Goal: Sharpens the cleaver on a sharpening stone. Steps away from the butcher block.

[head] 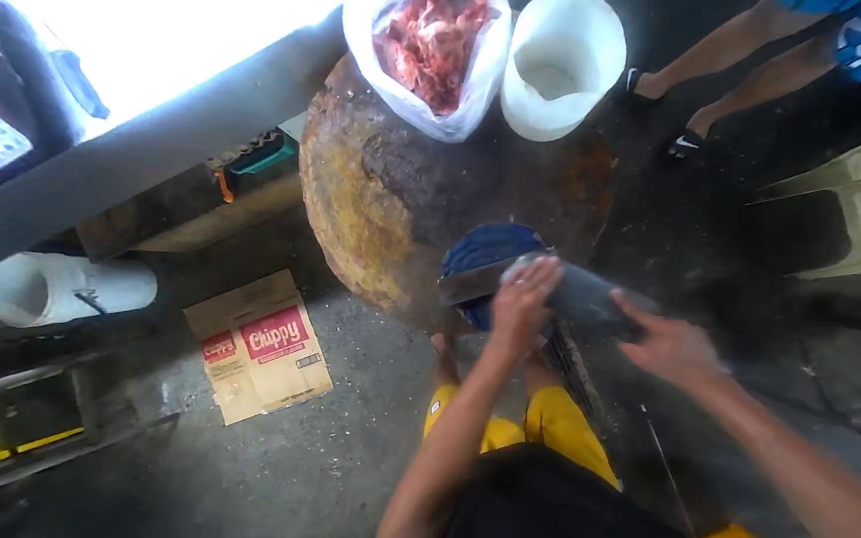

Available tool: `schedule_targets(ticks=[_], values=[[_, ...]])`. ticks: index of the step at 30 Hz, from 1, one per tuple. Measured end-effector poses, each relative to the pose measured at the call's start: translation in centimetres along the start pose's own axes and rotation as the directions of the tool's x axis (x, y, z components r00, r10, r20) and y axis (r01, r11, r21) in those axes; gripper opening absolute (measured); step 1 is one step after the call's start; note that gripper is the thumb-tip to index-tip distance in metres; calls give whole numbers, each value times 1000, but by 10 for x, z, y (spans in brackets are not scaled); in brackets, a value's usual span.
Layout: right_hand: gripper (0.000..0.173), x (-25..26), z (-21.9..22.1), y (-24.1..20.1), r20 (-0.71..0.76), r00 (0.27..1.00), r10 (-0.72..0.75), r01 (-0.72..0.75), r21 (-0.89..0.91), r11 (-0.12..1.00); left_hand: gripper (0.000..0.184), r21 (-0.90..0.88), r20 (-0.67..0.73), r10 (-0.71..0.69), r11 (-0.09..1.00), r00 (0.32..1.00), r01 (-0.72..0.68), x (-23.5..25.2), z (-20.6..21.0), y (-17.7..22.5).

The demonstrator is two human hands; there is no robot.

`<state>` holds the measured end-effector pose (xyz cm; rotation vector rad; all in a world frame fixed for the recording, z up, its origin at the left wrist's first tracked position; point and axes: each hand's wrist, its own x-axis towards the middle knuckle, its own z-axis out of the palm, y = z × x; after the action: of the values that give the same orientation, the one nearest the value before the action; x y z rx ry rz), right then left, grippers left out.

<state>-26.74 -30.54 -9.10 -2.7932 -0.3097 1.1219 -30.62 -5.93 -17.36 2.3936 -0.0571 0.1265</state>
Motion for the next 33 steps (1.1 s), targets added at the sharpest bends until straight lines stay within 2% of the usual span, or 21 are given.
schedule_targets(ticks=[2, 4, 5, 6, 8, 11, 13, 14, 15, 17, 20, 21, 22, 24, 27, 29, 31, 33], values=[[79, 26, 5, -86, 168, 971, -168, 167, 23, 986, 58, 135, -54, -102, 985, 993, 108, -46, -65, -64], [79, 49, 20, -177, 256, 899, -357, 348, 78, 934, 56, 281, -103, -253, 920, 962, 272, -93, -142, -117], [81, 54, 29, -205, 262, 864, -430, 424, 83, 902, 55, 318, -127, -309, 887, 943, 333, -110, -166, -128], [81, 56, 35, -214, 249, 845, -474, 469, 84, 879, 53, 333, -158, -319, 874, 934, 355, -115, -176, -128], [81, 50, 36, -176, 167, 879, -447, 434, 107, 894, 52, 329, -162, -282, 888, 946, 321, -92, -156, -99], [80, 13, 31, -40, 26, 988, -153, 151, 55, 987, 51, 188, -87, -114, 974, 990, 128, -36, -59, -19], [81, -6, 15, 31, -56, 998, 18, -17, 23, 1000, 49, 56, -56, 25, 998, 998, -22, 5, 6, 23], [82, -11, 8, 45, -72, 996, 44, -43, 21, 999, 50, 14, -25, 40, 999, 999, -40, 15, 21, 32], [81, -10, 1, 39, -53, 998, 30, -29, 16, 999, 53, -2, 9, 20, 1000, 1000, -20, 13, 21, 27], [78, 14, -6, -25, 84, 991, -107, 106, 16, 994, 56, 63, -35, -82, 994, 996, 84, -17, -22, -21], [82, 49, 16, -169, 258, 880, -399, 383, 110, 917, 49, 285, -167, -250, 914, 954, 289, -96, -136, -108], [84, 55, 25, -200, 268, 838, -475, 462, 115, 880, 48, 321, -195, -293, 883, 936, 343, -114, -160, -122], [85, 56, 31, -214, 267, 814, -516, 507, 109, 855, 47, 326, -211, -318, 869, 924, 373, -124, -171, -126], [81, 52, 33, -184, 202, 849, -489, 473, 124, 872, 47, 328, -193, -283, 884, 940, 333, -106, -155, -110], [78, 19, 26, -57, 108, 977, -186, 174, 109, 979, 50, 169, -119, -84, 980, 989, 104, -45, -64, -39], [80, 1, 12, 14, 3, 1000, -11, 11, 45, 999, 49, 13, -103, 13, 1000, 995, -11, -4, -6, 9], [80, 0, -2, 29, 0, 1000, 24, -24, 0, 1000, 52, -37, -89, -4, 999, 996, 1, 7, 11, 23], [81, 18, -7, -25, 120, 988, -97, 95, 18, 995, 52, 74, -132, -66, 994, 989, 76, -20, -23, -20]])
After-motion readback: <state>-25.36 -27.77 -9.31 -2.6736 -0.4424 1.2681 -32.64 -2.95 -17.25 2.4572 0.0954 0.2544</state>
